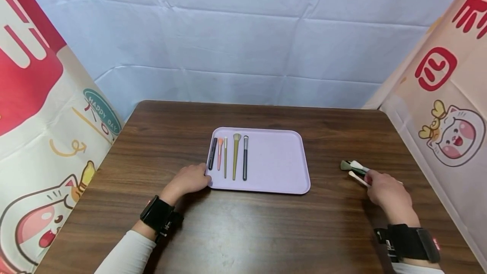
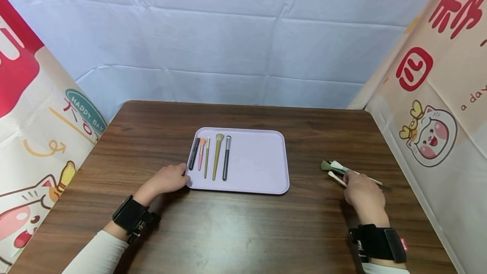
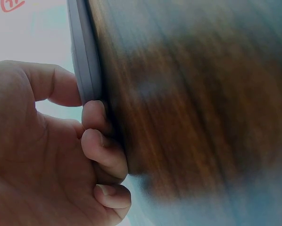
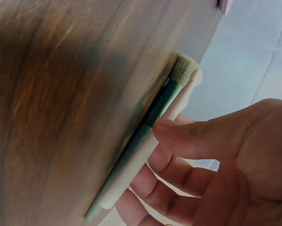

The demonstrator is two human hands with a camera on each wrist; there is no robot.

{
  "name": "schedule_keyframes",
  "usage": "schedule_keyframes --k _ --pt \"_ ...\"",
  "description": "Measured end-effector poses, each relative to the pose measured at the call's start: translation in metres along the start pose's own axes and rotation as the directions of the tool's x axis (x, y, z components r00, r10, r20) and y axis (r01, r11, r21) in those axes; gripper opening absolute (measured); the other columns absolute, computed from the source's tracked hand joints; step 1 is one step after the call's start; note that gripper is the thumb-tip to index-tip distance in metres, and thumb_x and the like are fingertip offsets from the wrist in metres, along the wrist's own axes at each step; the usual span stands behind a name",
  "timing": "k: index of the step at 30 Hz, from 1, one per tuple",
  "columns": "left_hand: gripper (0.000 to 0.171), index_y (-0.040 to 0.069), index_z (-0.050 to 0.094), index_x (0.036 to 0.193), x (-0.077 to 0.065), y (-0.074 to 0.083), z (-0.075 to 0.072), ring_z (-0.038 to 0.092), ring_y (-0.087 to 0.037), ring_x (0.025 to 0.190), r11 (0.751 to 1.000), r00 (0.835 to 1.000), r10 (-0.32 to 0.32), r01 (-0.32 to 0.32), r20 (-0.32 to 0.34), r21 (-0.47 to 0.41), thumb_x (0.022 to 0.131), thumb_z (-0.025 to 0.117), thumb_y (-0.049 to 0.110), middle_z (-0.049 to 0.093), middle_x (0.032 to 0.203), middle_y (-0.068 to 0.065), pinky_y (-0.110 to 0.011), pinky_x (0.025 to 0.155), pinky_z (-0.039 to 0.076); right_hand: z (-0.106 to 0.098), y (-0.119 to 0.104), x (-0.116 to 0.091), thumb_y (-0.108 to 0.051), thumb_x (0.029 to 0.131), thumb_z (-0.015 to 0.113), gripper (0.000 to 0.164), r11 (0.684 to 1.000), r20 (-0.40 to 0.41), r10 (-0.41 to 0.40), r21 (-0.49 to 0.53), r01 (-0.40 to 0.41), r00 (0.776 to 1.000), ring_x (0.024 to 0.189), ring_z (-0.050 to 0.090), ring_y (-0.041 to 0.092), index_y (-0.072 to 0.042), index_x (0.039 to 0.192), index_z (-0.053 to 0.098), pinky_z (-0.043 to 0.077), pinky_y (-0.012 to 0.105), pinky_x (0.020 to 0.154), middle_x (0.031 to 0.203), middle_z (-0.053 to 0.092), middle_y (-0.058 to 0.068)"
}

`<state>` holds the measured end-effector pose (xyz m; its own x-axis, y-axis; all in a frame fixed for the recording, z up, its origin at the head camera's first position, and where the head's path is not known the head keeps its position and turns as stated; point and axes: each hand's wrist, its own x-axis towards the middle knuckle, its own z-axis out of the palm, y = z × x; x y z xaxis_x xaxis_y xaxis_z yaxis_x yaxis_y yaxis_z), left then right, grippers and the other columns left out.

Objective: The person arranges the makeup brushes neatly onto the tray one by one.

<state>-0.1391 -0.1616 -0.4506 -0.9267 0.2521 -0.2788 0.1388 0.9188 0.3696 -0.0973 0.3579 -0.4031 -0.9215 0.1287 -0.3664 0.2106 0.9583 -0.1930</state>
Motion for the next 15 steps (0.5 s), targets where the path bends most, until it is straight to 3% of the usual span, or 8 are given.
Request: schedule_keyframes --k 15 --pt "0.024 0.005 0.062 0.101 0.001 -0.001 0.001 0.054 -0.023 0.075 1.0 1.0 0.004 -0.004 -0.005 -0.011 0.091 0.057 0.025 0.063 0.087 -0.008 -0.04 0.07 0.046 -0.002 -0.018 -0.002 -0.003 0.092 0.054 0.021 1.0 0.0 0.004 0.001 -0.004 1.0 0.082 0.051 0.037 -0.001 0.112 0.052 0.043 0.051 0.064 0.095 0.054 0.022"
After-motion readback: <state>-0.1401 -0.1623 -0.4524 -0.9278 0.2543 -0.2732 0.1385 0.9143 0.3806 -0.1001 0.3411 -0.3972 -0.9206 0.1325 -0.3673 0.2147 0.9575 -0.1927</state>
